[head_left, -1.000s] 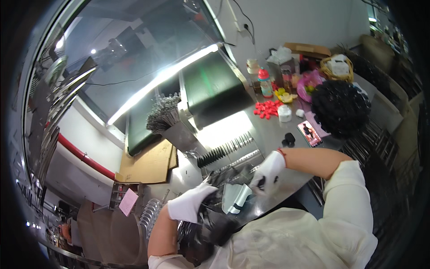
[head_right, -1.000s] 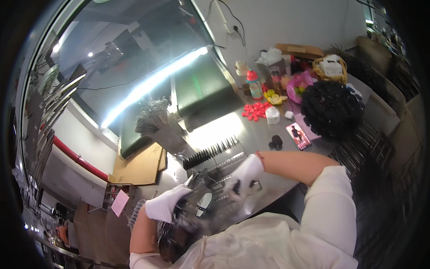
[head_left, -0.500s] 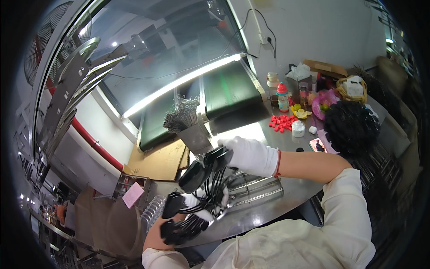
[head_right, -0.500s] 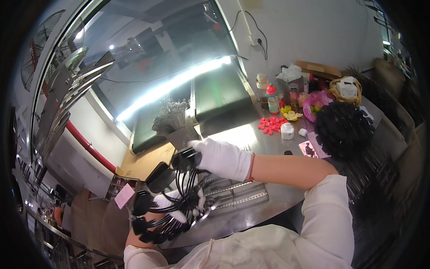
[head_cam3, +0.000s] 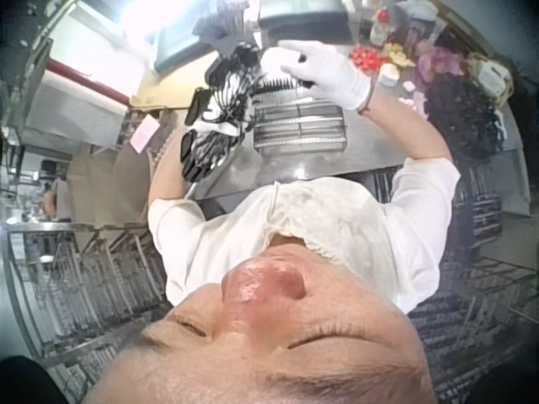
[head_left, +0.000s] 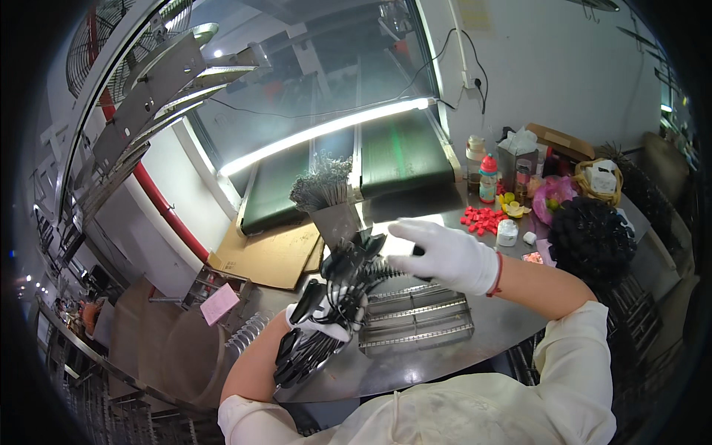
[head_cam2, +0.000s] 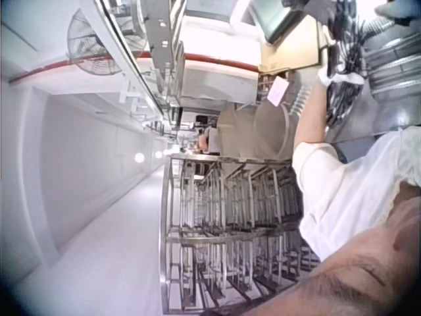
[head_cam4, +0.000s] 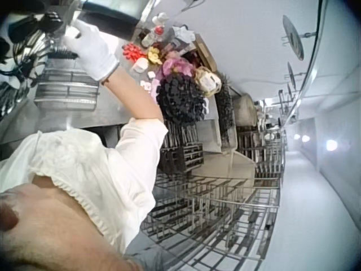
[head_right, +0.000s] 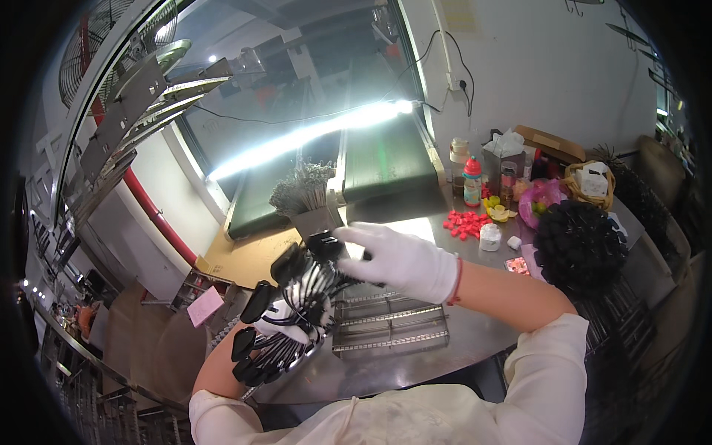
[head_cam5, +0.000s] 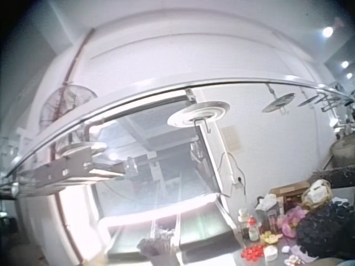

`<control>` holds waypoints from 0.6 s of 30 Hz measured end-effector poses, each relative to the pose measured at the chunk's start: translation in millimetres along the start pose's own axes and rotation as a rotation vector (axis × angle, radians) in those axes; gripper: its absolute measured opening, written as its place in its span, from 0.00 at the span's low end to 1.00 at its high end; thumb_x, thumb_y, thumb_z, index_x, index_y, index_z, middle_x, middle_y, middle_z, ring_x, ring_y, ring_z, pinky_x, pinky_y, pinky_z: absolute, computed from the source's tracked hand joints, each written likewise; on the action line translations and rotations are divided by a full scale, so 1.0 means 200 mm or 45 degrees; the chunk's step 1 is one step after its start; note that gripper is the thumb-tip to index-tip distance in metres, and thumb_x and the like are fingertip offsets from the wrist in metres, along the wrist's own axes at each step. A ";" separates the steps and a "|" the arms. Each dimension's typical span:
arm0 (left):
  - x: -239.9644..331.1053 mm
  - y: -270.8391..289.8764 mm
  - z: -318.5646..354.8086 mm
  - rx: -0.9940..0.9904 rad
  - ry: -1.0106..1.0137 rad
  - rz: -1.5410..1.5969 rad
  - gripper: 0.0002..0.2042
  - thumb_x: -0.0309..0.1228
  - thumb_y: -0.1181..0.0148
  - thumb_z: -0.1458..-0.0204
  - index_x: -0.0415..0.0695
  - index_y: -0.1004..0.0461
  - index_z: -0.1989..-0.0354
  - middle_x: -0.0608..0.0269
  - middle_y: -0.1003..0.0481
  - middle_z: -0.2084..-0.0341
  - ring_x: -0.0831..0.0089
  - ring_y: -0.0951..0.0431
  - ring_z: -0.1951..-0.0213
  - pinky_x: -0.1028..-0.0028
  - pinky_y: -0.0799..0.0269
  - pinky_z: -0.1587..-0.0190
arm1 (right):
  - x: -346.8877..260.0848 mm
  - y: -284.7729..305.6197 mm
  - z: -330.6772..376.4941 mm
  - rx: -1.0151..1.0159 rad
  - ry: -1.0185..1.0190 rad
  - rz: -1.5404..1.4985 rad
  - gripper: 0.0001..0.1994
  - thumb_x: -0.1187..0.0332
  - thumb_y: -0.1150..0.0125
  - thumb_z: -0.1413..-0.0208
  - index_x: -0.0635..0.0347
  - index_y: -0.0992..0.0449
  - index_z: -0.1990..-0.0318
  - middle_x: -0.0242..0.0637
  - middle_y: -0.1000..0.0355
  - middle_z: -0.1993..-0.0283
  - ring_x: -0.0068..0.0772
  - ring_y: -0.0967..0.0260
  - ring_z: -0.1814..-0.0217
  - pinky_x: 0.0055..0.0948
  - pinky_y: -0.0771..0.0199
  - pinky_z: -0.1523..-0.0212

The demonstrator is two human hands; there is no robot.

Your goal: The person assembles black plastic components onto metal racks at a workbench. They repeatedly pick up black plastic pieces, attach them to the racks, and place the completed racks on the table. The person also handles clear plastic racks and organizes the components during the process.

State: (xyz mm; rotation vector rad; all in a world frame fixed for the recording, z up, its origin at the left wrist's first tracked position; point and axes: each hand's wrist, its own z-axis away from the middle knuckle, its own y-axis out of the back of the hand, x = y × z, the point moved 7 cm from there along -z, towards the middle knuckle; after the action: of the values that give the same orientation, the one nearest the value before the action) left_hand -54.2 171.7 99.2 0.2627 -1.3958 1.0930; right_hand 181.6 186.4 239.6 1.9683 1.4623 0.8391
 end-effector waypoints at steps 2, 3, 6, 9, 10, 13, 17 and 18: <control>-0.11 -0.06 -0.05 -0.080 0.127 0.343 0.39 0.16 0.22 0.59 0.45 0.32 0.35 0.66 0.22 0.53 0.73 0.21 0.51 0.72 0.22 0.47 | -0.12 0.01 -0.10 0.009 0.311 0.125 0.19 0.68 0.34 0.50 0.61 0.26 0.49 0.48 0.35 0.41 0.49 0.31 0.43 0.36 0.20 0.53; -0.11 -0.11 -0.06 -0.152 0.168 0.274 0.39 0.16 0.22 0.60 0.45 0.32 0.35 0.67 0.22 0.54 0.74 0.21 0.52 0.72 0.22 0.48 | -0.10 -0.02 -0.12 -0.031 0.245 0.067 0.17 0.69 0.36 0.47 0.56 0.25 0.48 0.46 0.34 0.40 0.51 0.30 0.40 0.39 0.19 0.53; -0.04 -0.12 -0.08 -0.166 0.073 -0.410 0.39 0.19 0.20 0.59 0.44 0.33 0.36 0.68 0.23 0.55 0.76 0.22 0.54 0.72 0.23 0.50 | 0.00 -0.13 -0.15 -0.224 -0.442 -0.262 0.12 0.68 0.35 0.44 0.55 0.22 0.53 0.44 0.29 0.45 0.51 0.26 0.45 0.42 0.19 0.54; 0.17 -0.01 -0.05 0.294 -0.294 -1.471 0.42 0.34 0.16 0.61 0.42 0.34 0.36 0.57 0.24 0.52 0.63 0.21 0.51 0.63 0.25 0.45 | 0.05 -0.20 -0.04 -0.123 -0.410 -0.225 0.14 0.69 0.27 0.52 0.58 0.22 0.58 0.44 0.28 0.52 0.52 0.26 0.53 0.43 0.22 0.51; 0.28 -0.06 -0.03 0.428 -0.508 -1.936 0.43 0.36 0.17 0.61 0.41 0.35 0.35 0.54 0.25 0.50 0.60 0.22 0.49 0.62 0.26 0.42 | 0.07 -0.24 0.05 0.002 -0.298 -0.302 0.16 0.66 0.26 0.49 0.59 0.24 0.55 0.41 0.28 0.62 0.40 0.23 0.60 0.37 0.23 0.63; 0.30 -0.09 -0.07 0.312 -0.468 -1.975 0.46 0.30 0.15 0.67 0.41 0.37 0.36 0.58 0.28 0.49 0.69 0.25 0.49 0.66 0.26 0.45 | 0.10 -0.65 0.51 -1.101 -0.557 -1.612 0.13 0.70 0.30 0.47 0.58 0.24 0.55 0.32 0.28 0.64 0.28 0.26 0.63 0.29 0.26 0.64; 0.22 0.17 0.05 0.317 -0.077 -1.017 0.41 0.27 0.17 0.64 0.40 0.34 0.38 0.65 0.28 0.54 0.74 0.29 0.53 0.73 0.29 0.47 | 0.16 -0.51 0.45 -0.791 -0.679 -1.054 0.13 0.71 0.32 0.46 0.56 0.23 0.52 0.38 0.24 0.59 0.33 0.24 0.57 0.33 0.22 0.55; 0.20 0.17 0.04 0.301 -0.041 -1.044 0.39 0.28 0.19 0.62 0.40 0.33 0.39 0.66 0.28 0.53 0.74 0.29 0.52 0.73 0.29 0.47 | 0.20 -0.37 0.35 -0.331 -0.513 -0.425 0.15 0.71 0.32 0.46 0.54 0.23 0.50 0.45 0.23 0.52 0.40 0.22 0.52 0.37 0.21 0.50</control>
State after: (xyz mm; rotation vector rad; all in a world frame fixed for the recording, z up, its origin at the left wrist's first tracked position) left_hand -93.0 201.4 120.9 0.9342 -1.0181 0.5556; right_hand 196.7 240.3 145.7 1.5335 1.3137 0.4284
